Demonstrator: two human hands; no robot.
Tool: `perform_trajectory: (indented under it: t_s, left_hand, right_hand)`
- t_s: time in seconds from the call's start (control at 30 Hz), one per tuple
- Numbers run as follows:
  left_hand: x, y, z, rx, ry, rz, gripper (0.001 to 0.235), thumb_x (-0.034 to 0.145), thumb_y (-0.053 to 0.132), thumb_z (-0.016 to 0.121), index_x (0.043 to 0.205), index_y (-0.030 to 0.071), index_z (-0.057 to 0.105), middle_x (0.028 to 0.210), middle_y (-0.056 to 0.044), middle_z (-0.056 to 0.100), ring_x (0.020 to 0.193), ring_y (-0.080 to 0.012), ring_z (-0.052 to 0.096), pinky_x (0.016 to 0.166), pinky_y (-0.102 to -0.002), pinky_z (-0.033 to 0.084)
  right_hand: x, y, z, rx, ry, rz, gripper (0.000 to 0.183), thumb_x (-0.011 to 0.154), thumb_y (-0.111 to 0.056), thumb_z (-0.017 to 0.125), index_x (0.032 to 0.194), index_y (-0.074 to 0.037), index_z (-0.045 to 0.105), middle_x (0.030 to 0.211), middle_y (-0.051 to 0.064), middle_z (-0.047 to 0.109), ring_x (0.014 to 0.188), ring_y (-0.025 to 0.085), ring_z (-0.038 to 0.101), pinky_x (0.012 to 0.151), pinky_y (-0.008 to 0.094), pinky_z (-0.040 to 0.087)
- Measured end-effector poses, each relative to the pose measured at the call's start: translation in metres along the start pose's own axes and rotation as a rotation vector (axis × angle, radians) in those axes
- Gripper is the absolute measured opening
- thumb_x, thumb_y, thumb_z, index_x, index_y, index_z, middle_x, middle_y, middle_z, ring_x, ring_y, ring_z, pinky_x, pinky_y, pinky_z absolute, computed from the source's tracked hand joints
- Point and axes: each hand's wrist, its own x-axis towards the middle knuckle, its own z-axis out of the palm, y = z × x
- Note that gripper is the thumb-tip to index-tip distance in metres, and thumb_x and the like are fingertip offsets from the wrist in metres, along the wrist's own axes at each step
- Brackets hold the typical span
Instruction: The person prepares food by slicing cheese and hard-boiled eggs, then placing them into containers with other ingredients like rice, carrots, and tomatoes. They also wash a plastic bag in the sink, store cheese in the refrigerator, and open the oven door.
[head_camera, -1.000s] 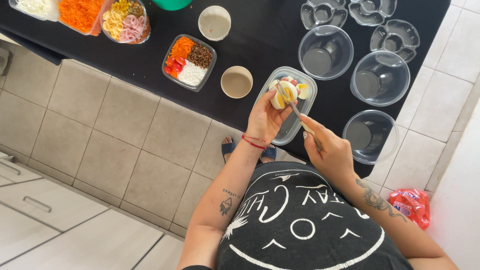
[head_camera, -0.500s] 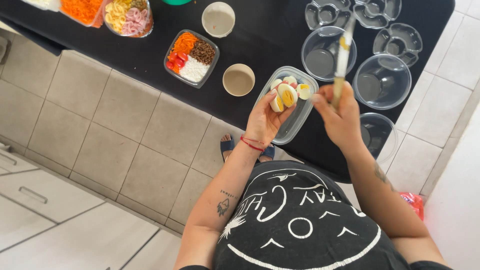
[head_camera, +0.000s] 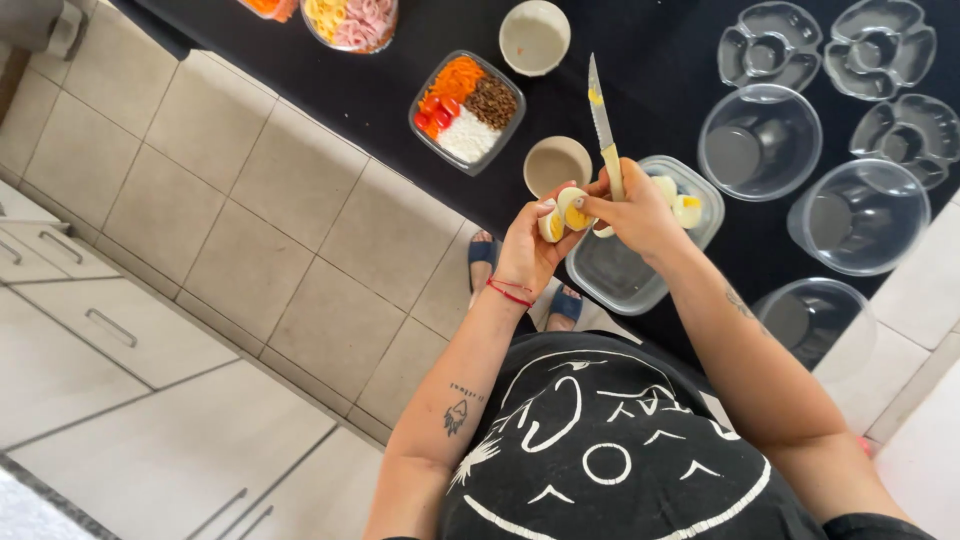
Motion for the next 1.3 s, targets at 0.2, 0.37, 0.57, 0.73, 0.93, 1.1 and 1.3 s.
perform_trajectory:
  t_s: [0.2,0.37,0.57,0.73,0.93,1.1,1.3]
  left_hand:
    - [0.046,0.054,-0.034,0.037,0.063,-0.105,0.039,0.08,0.017,0.059,0.118,0.009,0.062,0.11,-0.02,0.059,0.096,-0.0339,0.064,0.088,-0.042,0.053]
    - [0.093,0.094,-0.068,0.165,0.13,-0.109,0.035,0.081,0.018,0.059,0.115,0.013,0.054,0.114,-0.019,0.051,0.1,-0.0323,0.058,0.091,-0.044,0.05]
    - [0.15,0.111,-0.118,0.685,0.242,-0.076,0.046,0.083,0.041,0.055,0.12,0.016,0.041,0.123,-0.014,0.039,0.112,-0.0279,0.042,0.09,-0.046,0.038]
    - [0.155,0.134,-0.126,1.086,0.224,-0.092,0.045,0.089,0.041,0.047,0.127,0.017,0.042,0.117,-0.015,0.051,0.109,-0.0277,0.054,0.084,-0.037,0.049]
    - [0.14,0.142,-0.122,1.348,0.284,0.157,0.031,0.09,0.024,0.052,0.119,0.015,0.056,0.127,-0.012,0.043,0.11,-0.0346,0.057,0.093,-0.039,0.049]
    - [0.122,0.155,-0.098,1.371,0.273,0.236,0.027,0.092,0.013,0.054,0.119,0.01,0.056,0.118,-0.014,0.045,0.103,-0.0325,0.061,0.086,-0.036,0.053]
    - [0.122,0.156,-0.102,1.399,0.258,0.356,0.024,0.088,0.011,0.059,0.112,0.008,0.06,0.107,-0.013,0.051,0.091,-0.0313,0.065,0.08,-0.035,0.054]
  right_hand:
    - [0.047,0.005,0.046,0.093,0.063,0.103,0.031,0.075,-0.006,0.074,0.091,-0.004,0.047,0.089,0.017,0.065,0.074,0.019,0.066,0.06,0.027,0.058]
    - [0.095,0.027,0.086,0.202,0.125,0.174,0.03,0.077,-0.002,0.072,0.093,-0.004,0.046,0.093,0.016,0.064,0.076,0.02,0.066,0.062,0.027,0.059]
    - [0.133,0.045,0.126,0.355,0.217,0.228,0.028,0.08,-0.004,0.07,0.09,-0.006,0.045,0.094,0.015,0.063,0.082,0.024,0.067,0.068,0.034,0.06]
    - [0.141,0.047,0.143,0.394,0.322,0.237,0.029,0.082,-0.006,0.068,0.093,-0.008,0.041,0.096,0.008,0.062,0.083,0.016,0.065,0.07,0.026,0.058]
    - [0.147,0.055,0.155,0.151,0.421,0.187,0.027,0.084,-0.005,0.068,0.093,-0.005,0.043,0.101,0.016,0.065,0.09,0.025,0.064,0.075,0.035,0.055]
    - [0.152,0.056,0.163,-0.003,0.42,0.186,0.031,0.077,-0.011,0.075,0.091,-0.009,0.047,0.095,0.006,0.067,0.082,0.016,0.064,0.069,0.028,0.056]
    - [0.149,0.042,0.163,-0.085,0.457,0.21,0.03,0.073,-0.013,0.078,0.086,-0.009,0.051,0.076,0.004,0.066,0.064,0.014,0.064,0.057,0.025,0.053]
